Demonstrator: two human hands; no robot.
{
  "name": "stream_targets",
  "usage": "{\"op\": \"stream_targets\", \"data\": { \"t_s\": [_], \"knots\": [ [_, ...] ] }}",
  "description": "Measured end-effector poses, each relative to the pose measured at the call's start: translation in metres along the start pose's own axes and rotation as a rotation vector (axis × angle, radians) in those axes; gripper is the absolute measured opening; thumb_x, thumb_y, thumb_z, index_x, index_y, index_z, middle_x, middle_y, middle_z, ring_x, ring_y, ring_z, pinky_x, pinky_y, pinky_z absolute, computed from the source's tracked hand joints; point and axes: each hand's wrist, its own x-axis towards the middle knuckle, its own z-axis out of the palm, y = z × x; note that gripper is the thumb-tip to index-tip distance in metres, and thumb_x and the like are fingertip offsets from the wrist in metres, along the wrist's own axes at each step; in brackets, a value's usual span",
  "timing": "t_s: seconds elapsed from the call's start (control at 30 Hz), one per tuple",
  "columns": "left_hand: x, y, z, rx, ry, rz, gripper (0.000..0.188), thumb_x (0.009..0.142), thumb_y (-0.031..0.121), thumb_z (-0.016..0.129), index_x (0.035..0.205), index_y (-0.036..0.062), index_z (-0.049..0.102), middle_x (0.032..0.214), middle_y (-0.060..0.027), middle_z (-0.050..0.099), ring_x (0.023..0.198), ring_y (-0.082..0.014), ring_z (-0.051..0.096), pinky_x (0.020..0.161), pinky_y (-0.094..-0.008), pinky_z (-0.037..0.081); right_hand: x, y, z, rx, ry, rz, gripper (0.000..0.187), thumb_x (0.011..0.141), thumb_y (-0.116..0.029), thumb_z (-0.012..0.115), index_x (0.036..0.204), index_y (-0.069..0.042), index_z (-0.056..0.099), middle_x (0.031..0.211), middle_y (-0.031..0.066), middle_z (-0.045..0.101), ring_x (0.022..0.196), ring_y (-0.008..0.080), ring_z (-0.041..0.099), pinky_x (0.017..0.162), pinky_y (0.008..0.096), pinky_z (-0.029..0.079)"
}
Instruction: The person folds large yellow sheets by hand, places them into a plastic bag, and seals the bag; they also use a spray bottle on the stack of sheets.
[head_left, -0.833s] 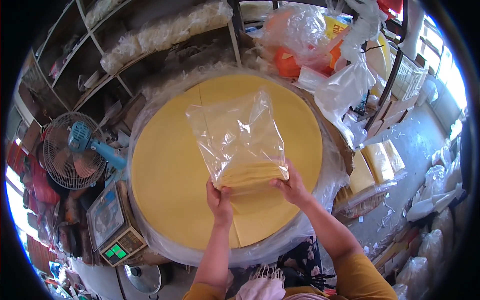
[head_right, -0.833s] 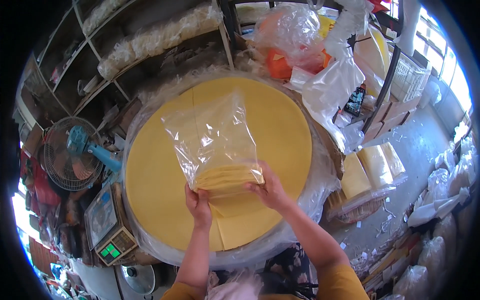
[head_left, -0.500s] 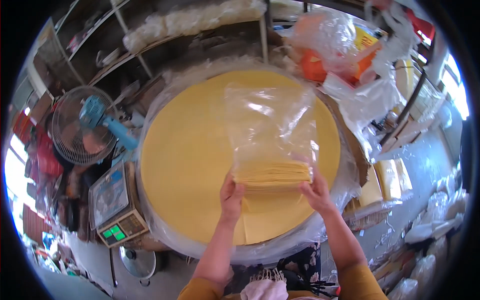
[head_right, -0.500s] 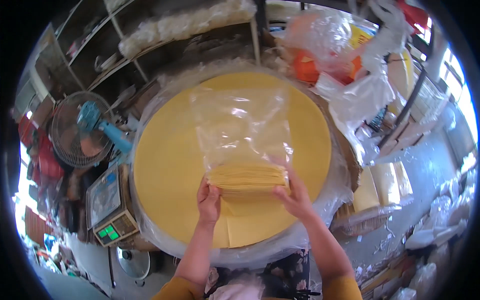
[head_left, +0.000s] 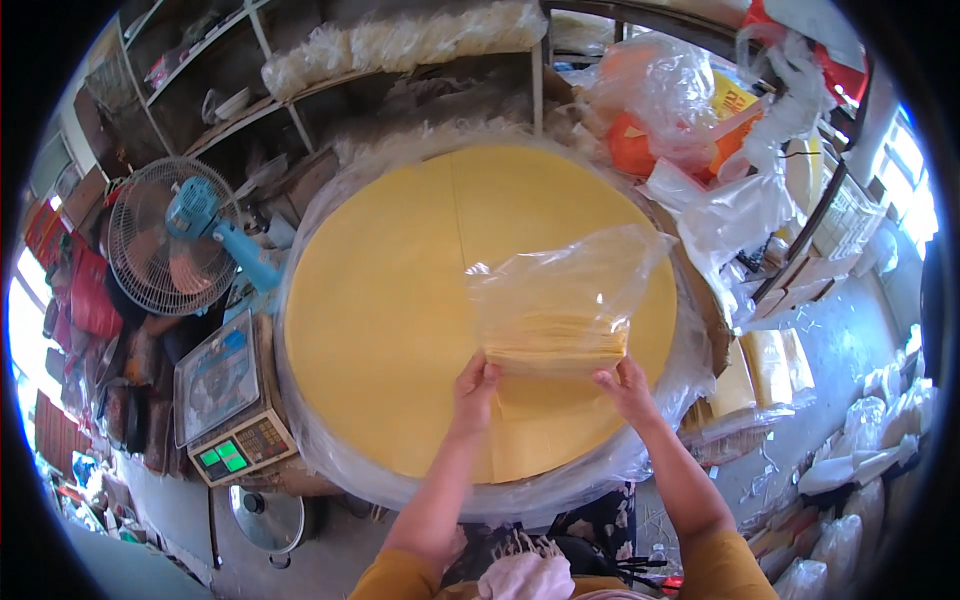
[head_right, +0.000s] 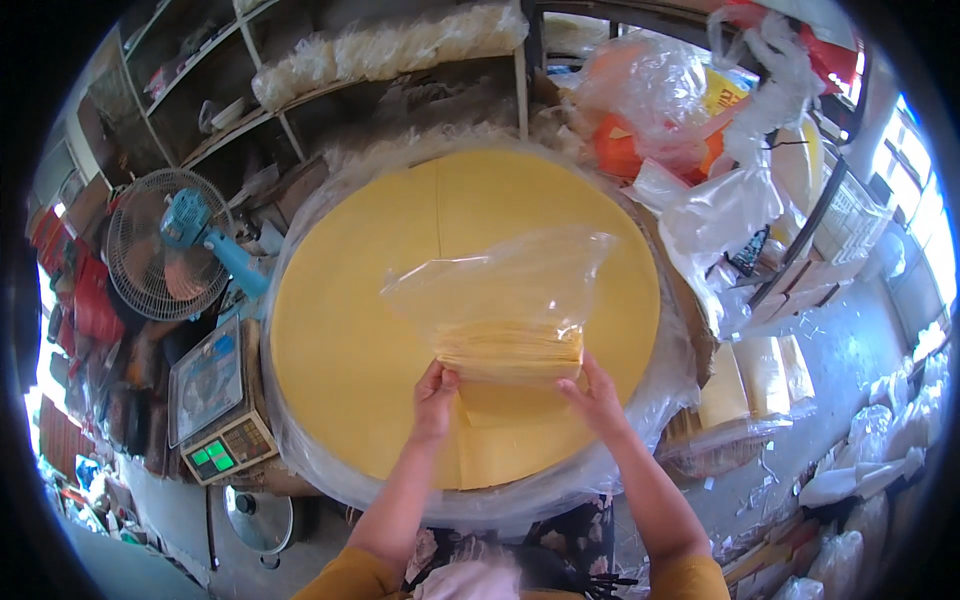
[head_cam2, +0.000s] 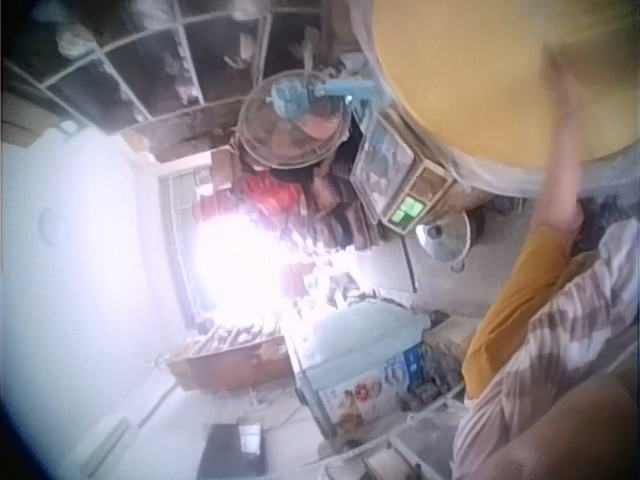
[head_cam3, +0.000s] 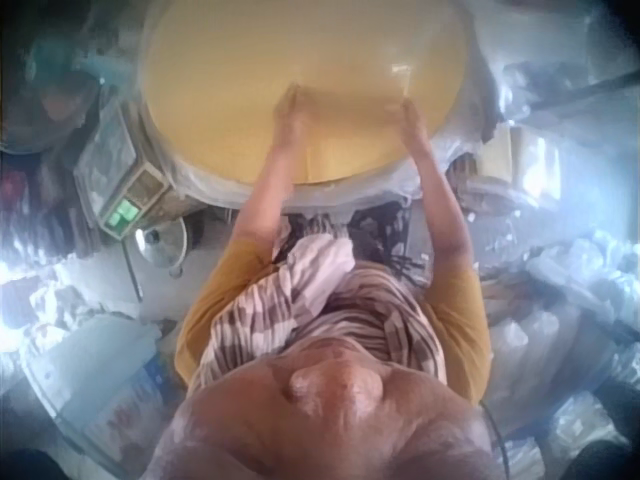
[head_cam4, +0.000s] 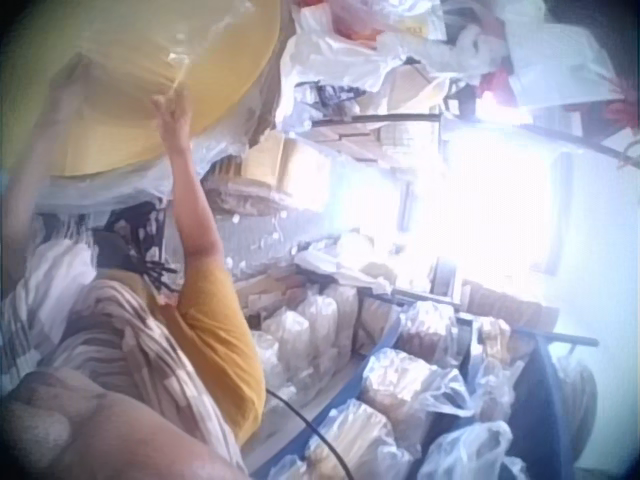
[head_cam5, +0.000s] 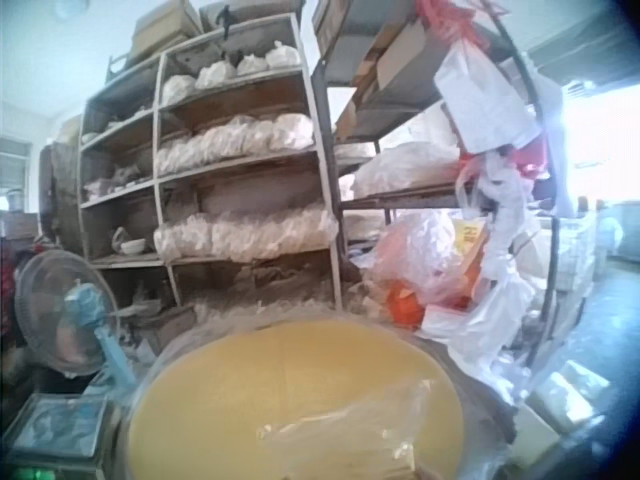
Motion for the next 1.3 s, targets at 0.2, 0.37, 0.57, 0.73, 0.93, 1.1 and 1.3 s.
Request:
{"op": "stream_targets", "data": {
  "t_s": [0.2, 0.37, 0.57, 0.73, 0.93, 1.1, 1.3],
  "knots": [
    [0.008, 0.041, 0.031, -0.034, -0.121, 0.141, 0.054, 0.084, 0.025, 0.066, 0.126, 0.0015, 0.041, 0.118, -0.0057, 0.054, 0.108, -0.0158, 0.051, 0.095, -0.0290, 0.038, 0.004, -0.043, -0.011, 0.106, -0.022, -0.151, 0.057, 0.079, -0.005, 0.067, 0.128, 0.003, 0.041, 0.127, 0.0109, 0.050, 0.122, 0.0192, 0.043, 0.103, 0.0310, 0.030],
    [0.026, 0.015, -0.004, 0.082, -0.178, -0.251, 0.057, 0.072, 0.006, 0.075, 0.120, 0.0039, 0.044, 0.112, -0.0044, 0.055, 0.099, -0.0160, 0.056, 0.081, -0.0304, 0.051, 0.010, -0.047, -0.001, -0.013, 0.013, -0.041, 0.060, 0.073, -0.009, 0.074, 0.125, 0.001, 0.046, 0.118, 0.0101, 0.057, 0.115, 0.0180, 0.051, 0.099, 0.0309, 0.036],
    [0.036, 0.031, -0.015, 0.107, -0.265, -0.337, 0.061, 0.068, -0.004, 0.073, 0.121, 0.0059, 0.044, 0.110, -0.0065, 0.056, 0.091, -0.0180, 0.058, 0.078, -0.0361, 0.054, 0.012, -0.053, -0.005, -0.021, 0.014, -0.076, 0.060, 0.068, -0.013, 0.078, 0.120, 0.000, 0.051, 0.112, 0.0096, 0.060, 0.110, 0.0183, 0.053, 0.097, 0.0307, 0.037],
    [0.044, 0.037, -0.009, 0.142, -0.288, -0.246, 0.049, 0.082, 0.021, 0.063, 0.125, 0.0087, 0.043, 0.111, -0.0075, 0.056, 0.089, -0.0207, 0.058, 0.070, -0.0361, 0.053, 0.030, -0.054, -0.028, 0.243, -0.306, -0.091, 0.065, 0.066, -0.021, 0.080, 0.123, -0.003, 0.052, 0.108, 0.0134, 0.063, 0.107, 0.0210, 0.055, 0.097, 0.0327, 0.037],
    [0.045, -0.003, -0.040, -0.058, -0.389, -0.514, 0.048, 0.090, 0.042, 0.047, 0.127, 0.0110, 0.043, 0.113, -0.0067, 0.056, 0.097, -0.0232, 0.057, 0.067, -0.0356, 0.052, 0.012, -0.056, -0.004, -0.207, -0.050, 0.051, 0.060, 0.064, -0.020, 0.081, 0.116, -0.004, 0.057, 0.111, 0.0103, 0.062, 0.108, 0.0220, 0.054, 0.101, 0.0346, 0.035],
    [0.038, -0.007, -0.030, 0.349, -0.509, -0.170, 0.051, 0.084, 0.024, 0.062, 0.129, 0.0096, 0.041, 0.115, -0.0065, 0.055, 0.101, -0.0241, 0.055, 0.075, -0.0385, 0.053, 0.004, -0.032, 0.013, -0.270, 0.156, -0.138, 0.059, 0.065, -0.029, 0.079, 0.116, -0.009, 0.057, 0.108, 0.0118, 0.062, 0.101, 0.0289, 0.058, 0.099, 0.0408, 0.035],
    [0.021, 0.037, -0.008, 0.062, -0.261, -0.075, 0.066, 0.068, -0.001, 0.072, 0.127, 0.0058, 0.042, 0.115, -0.0058, 0.055, 0.107, -0.0216, 0.053, 0.087, -0.0366, 0.047, -0.001, -0.068, -0.007, -0.113, 0.060, -0.185, 0.060, 0.067, -0.028, 0.078, 0.118, -0.007, 0.054, 0.115, 0.0141, 0.057, 0.109, 0.0275, 0.053, 0.095, 0.0365, 0.039]
  ]
}}
